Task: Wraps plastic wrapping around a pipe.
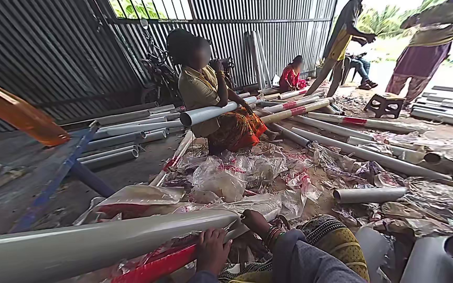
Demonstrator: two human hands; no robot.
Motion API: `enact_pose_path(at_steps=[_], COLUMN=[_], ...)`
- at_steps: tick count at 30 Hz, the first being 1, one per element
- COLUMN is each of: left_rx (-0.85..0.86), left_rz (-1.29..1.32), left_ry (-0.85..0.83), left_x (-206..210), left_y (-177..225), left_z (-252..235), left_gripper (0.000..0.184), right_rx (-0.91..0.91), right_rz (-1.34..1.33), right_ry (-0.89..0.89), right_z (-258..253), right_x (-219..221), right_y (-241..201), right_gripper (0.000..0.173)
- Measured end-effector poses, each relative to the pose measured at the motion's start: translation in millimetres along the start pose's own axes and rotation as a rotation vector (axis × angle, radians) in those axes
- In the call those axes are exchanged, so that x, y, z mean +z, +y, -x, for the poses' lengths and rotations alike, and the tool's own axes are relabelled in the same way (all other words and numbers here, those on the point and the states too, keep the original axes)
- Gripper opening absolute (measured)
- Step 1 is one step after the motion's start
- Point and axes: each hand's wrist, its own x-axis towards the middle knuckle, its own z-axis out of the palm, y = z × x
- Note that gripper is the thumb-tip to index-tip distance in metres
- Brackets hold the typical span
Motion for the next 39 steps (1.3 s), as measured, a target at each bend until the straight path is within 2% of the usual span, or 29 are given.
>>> enact_pose_path(at_steps=[39], left_rx=[0.005], left_rz=[0.000], left_ry=[0.050], left_x=[4.7], left_y=[-0.5], left_z=[-0.7], left_gripper=[0.042], right_rx=[-0.008], right_rz=[-0.018], right_ry=[-0.015], right_z=[2.3], right_x=[-2.2], right_y=[-1.4], right_gripper=[0.035])
